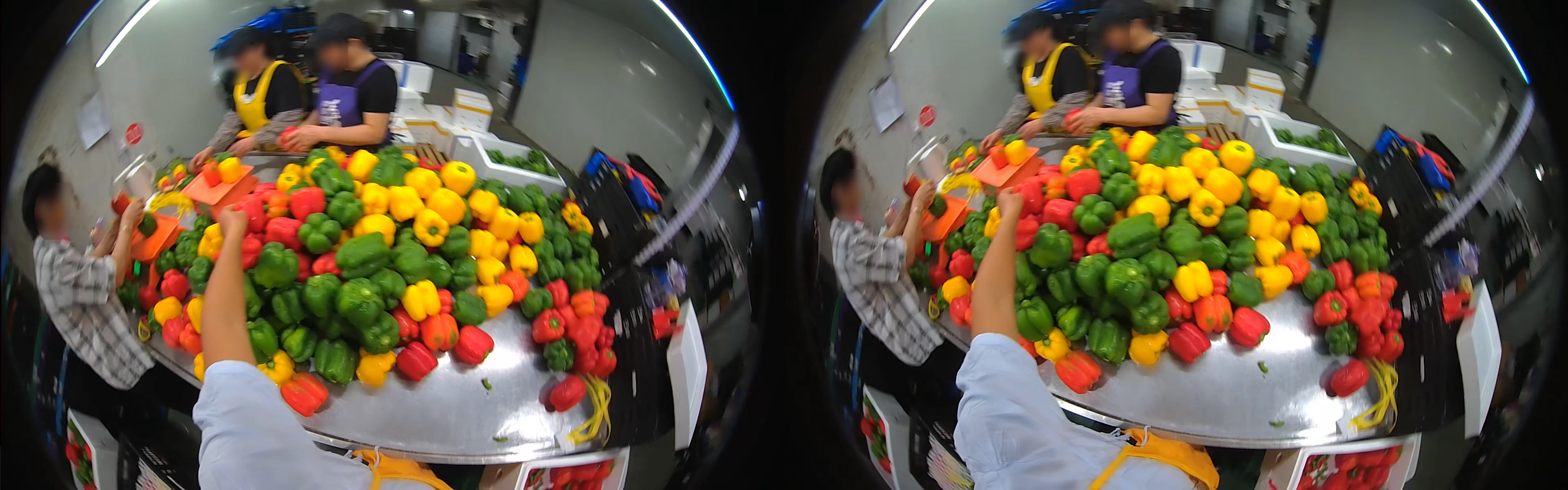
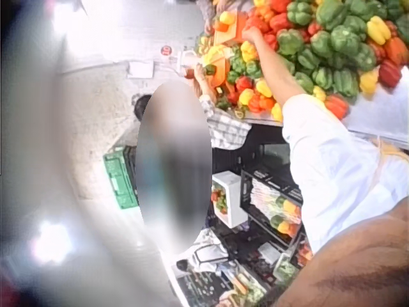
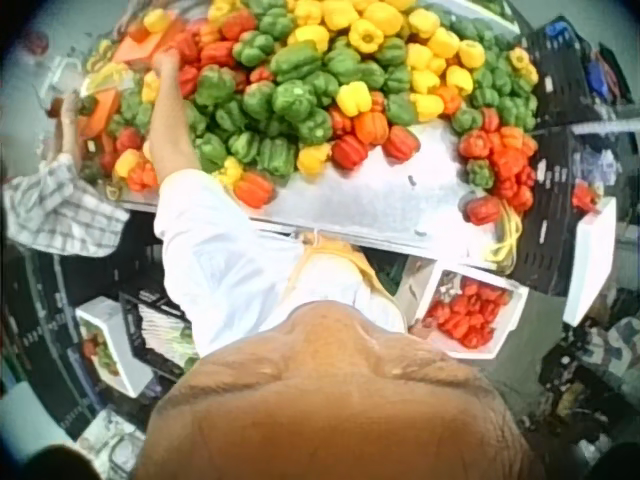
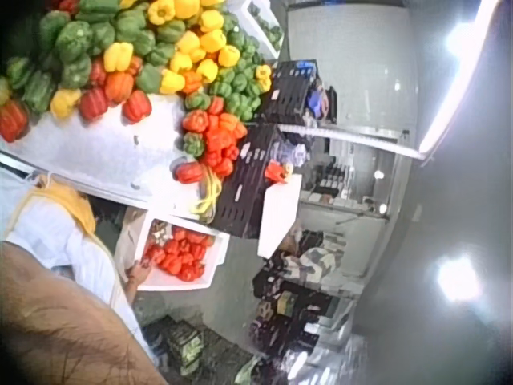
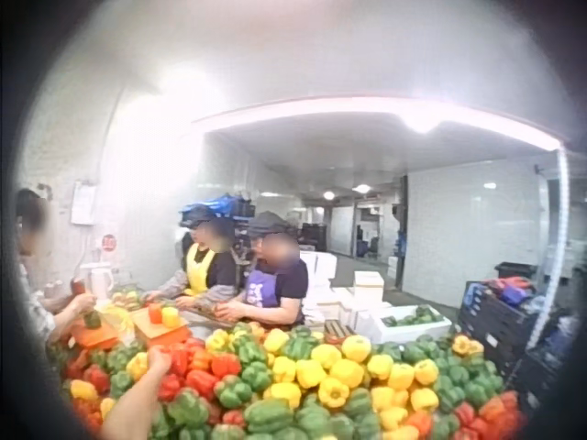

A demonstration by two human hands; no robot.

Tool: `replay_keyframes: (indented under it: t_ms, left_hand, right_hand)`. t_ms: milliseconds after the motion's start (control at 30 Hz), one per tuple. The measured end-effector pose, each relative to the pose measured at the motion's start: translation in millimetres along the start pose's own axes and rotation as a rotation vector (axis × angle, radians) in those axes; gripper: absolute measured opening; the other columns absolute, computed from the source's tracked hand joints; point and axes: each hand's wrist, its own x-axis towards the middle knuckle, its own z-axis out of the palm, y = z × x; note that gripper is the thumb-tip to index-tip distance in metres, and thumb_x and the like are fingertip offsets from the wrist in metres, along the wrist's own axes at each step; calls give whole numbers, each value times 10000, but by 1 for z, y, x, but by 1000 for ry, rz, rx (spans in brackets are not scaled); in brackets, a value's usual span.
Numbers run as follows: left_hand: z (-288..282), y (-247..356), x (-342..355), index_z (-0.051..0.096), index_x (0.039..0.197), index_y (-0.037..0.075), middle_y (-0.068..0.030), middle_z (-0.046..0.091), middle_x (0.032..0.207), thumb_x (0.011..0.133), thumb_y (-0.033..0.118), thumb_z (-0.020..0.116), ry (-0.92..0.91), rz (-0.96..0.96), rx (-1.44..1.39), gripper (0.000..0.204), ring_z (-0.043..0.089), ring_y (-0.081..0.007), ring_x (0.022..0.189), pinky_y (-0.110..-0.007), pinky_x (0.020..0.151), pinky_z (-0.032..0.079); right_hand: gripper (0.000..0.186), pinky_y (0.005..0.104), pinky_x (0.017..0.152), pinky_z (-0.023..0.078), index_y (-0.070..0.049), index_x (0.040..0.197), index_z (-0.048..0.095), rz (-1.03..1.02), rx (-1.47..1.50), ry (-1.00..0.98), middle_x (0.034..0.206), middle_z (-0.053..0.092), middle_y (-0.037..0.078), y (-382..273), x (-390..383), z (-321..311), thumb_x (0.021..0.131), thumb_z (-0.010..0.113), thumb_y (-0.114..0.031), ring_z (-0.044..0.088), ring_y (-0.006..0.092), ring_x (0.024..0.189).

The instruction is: The person trims the stems off red bell peppers using a pair of shears. They pick up peppers from a white bin, cut the stems, and place the trimmed peppers onto a large metal table alongside other peppers.

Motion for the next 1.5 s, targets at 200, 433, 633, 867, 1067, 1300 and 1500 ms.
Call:
replay_keyframes:
  t_ms: [200,433,633,867,1067,1300,1500]
  left_hand:
    - [39,31,18,573,1031,-10,-118,589,980,825,85,516,-196,499,-284,233,553,-220,918,-321,834,430]
    - [83,309,-303,556,1070,-23,-74,588,1021,890,137,523,-1098,814,-760,244,553,-149,932,-264,806,444]
    - [-23,413,-717,547,1090,33,-59,589,1011,806,53,566,-2096,950,-712,285,559,-150,927,-272,780,459]
    - [-116,384,-1039,137,1383,96,-146,406,1277,724,417,695,-2699,-33,159,921,425,-313,1141,-536,802,423]
    - [-127,355,-1153,141,1358,-24,-190,378,1293,639,417,760,-2417,-18,-129,1046,419,-268,1165,-386,908,413]
    - [-125,341,-1176,193,1338,-20,-206,372,1288,599,374,781,-2205,220,-47,1023,404,-305,1171,-365,978,348]
    - [-129,348,-1108,221,1323,14,-167,382,1229,568,239,805,-2351,179,-568,980,401,-269,1147,-341,984,339]
  right_hand:
    - [483,373,777,432,15,1056,516,158,-98,133,942,560,188,-42,-8,0,635,623,-196,548,312,868]
    - [596,357,823,436,13,1127,485,175,170,6,995,552,166,-55,6,-35,626,692,-234,540,297,929]
    - [530,239,766,434,15,1232,399,199,771,82,934,530,30,-28,-22,-51,760,622,-76,507,92,841]
    - [515,218,761,422,23,1247,375,314,987,130,950,514,43,2,-37,-87,775,578,-22,497,81,828]
    - [515,216,760,415,15,1239,374,366,1171,203,947,504,44,11,-41,-109,773,589,-28,502,86,824]
    - [520,226,759,416,12,1240,364,388,1171,152,964,491,44,32,-40,-107,769,583,-26,501,99,831]
    - [516,224,734,430,38,1212,405,348,1012,140,913,537,59,29,-24,-115,755,613,-79,516,86,791]
